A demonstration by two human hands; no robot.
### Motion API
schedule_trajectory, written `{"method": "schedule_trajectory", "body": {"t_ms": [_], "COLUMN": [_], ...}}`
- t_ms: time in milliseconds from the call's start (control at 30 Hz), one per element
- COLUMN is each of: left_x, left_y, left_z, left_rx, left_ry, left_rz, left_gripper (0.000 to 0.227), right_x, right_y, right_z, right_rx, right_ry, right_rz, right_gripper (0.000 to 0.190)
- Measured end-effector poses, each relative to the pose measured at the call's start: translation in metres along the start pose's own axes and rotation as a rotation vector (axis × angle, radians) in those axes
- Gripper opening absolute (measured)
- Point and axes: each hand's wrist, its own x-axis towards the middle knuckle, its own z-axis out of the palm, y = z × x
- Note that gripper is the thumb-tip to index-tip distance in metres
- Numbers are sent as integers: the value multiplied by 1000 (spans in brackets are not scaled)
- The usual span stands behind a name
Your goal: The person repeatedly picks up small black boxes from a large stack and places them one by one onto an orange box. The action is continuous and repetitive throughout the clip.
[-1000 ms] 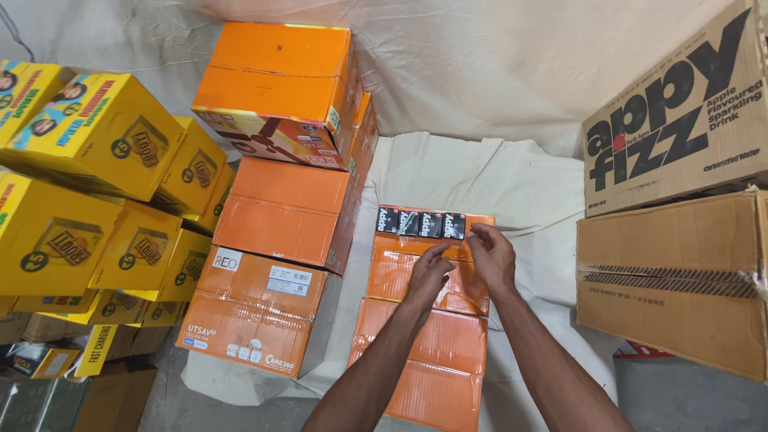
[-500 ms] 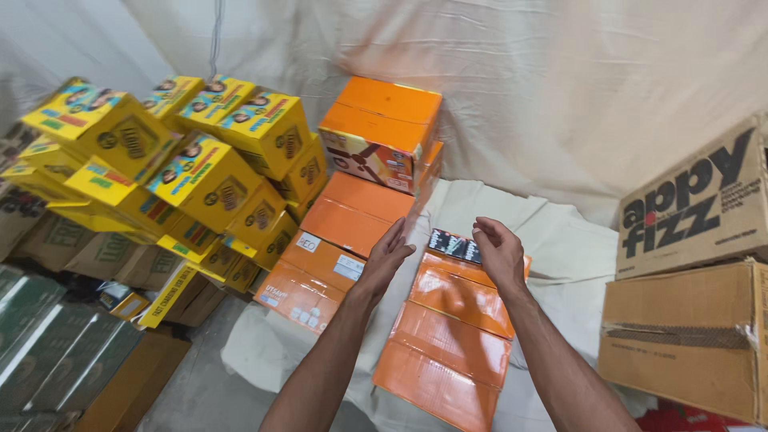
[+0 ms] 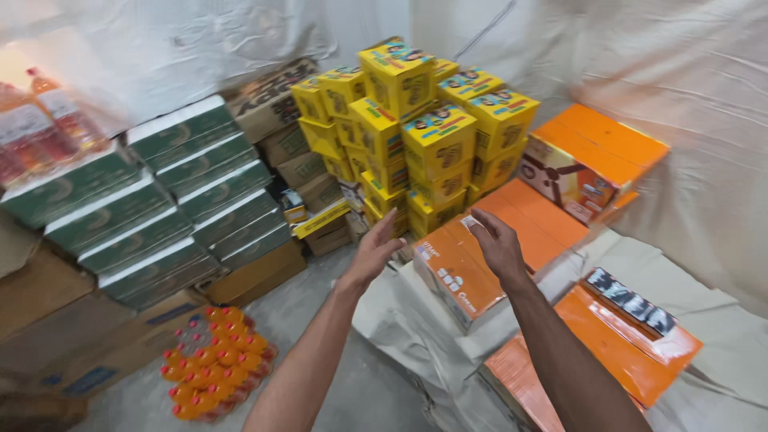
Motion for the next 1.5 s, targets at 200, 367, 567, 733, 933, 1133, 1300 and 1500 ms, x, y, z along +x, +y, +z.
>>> {"method": "schedule_trajectory", "body": {"t_ms": [200, 367, 567, 733, 933, 1133, 1300, 1500], "left_x": [-139, -262, -419, -534, -671, -780, -839, -898], "left_y": [66, 102, 122, 103, 81, 89, 88, 94], "left_z": [-152, -270, -385, -480, -569, -635, -708, -782], "left_rx": [55, 176, 357, 297, 288, 282, 267, 278], "left_ry": [281, 452, 660, 879, 1126, 1318, 1482, 1589], "left_rz": [-43, -28, -18, 23, 38, 19, 51, 75], "left_gripper": [75, 79, 80, 81, 82, 82, 80, 83], "right_x": [-59, -121, -218, -295, -385, -453, -505, -565], "right_y": [-59, -102, -162, -196, -233, -253, -288, -318], "right_z": [166, 312, 464, 585, 709, 854, 969, 1080], "right_rx": [214, 249, 102, 26, 86, 142, 139, 186], "right_ry": [-368, -654, -878, -1053, -1281, -1455, -1611, -1761], "right_rz": [-142, -290, -308, -356, -395, -487, -486, -462], "right_gripper": [57, 65, 71, 71, 69, 68, 67, 68]}}
